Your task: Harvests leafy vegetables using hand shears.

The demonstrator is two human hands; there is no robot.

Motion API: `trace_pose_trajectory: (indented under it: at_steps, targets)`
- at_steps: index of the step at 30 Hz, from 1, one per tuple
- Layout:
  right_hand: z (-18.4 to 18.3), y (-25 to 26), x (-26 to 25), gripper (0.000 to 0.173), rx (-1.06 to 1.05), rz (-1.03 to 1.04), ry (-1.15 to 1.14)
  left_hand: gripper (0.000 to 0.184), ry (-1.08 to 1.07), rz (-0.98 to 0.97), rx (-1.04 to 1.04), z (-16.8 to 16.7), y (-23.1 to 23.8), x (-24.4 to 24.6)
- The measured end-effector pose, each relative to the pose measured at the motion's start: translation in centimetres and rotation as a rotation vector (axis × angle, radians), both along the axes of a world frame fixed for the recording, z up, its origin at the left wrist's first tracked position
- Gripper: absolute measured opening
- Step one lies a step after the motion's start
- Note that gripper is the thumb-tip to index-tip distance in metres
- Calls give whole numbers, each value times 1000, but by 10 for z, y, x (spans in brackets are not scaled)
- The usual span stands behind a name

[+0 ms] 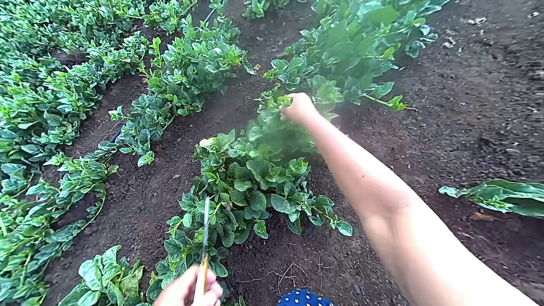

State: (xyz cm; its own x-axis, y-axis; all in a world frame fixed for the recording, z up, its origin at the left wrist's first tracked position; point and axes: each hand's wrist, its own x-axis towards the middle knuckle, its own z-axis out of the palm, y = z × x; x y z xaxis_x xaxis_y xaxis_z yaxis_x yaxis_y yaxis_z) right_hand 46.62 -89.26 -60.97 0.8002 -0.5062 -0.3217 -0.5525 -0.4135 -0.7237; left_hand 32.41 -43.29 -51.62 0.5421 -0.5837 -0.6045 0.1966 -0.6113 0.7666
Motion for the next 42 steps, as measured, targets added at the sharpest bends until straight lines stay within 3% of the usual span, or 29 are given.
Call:
trace_pose_trajectory:
  at_steps: [3, 5, 8, 11, 15, 17, 20, 23, 25, 31, 35, 37, 42]
  targets:
    - [14, 19, -19, 27, 26, 68, -98, 31, -15, -450, 200, -19, -71, 42]
    - [16, 29, -24, 27, 46, 88, -155, 29, 131, -495, 273, -27, -133, 58]
    - [7, 22, -28, 28, 59, -7, -180, 25, 358, -190, 175, -55, -195, 78]
    - [-6, 1, -41, 28, 100, -133, -144, 30, 531, 141, 82, -93, -211, 96]
    - [-12, 4, -59, 27, 145, -156, -199, 31, 575, 762, -158, -101, -217, 96]
    - [-10, 15, -57, 28, 157, -134, -252, 35, 534, 868, -172, -104, -224, 93]
    - [-5, 28, -52, 27, 165, -111, -294, 43, 456, 638, -36, -114, -231, 90]
    - [-1, 37, -49, 27, 144, -78, -294, 39, 300, 573, -64, -125, -232, 100]
    - [1, 38, -45, 26, 102, -63, -273, 39, 130, 398, 155, -119, -226, 107]
    - [10, 45, -30, 30, 47, -16, -218, 40, -110, -125, 855, -88, -207, 133]
    - [15, 52, -22, 29, 37, -26, -195, 35, -404, -491, 1075, -73, -229, 131]
    - [15, 55, -16, 29, 39, -35, -197, 33, -473, -559, 1100, -71, -238, 132]
    - [21, 72, -11, 27, 29, 19, -227, 43, -388, -505, 1090, -96, -243, 152]
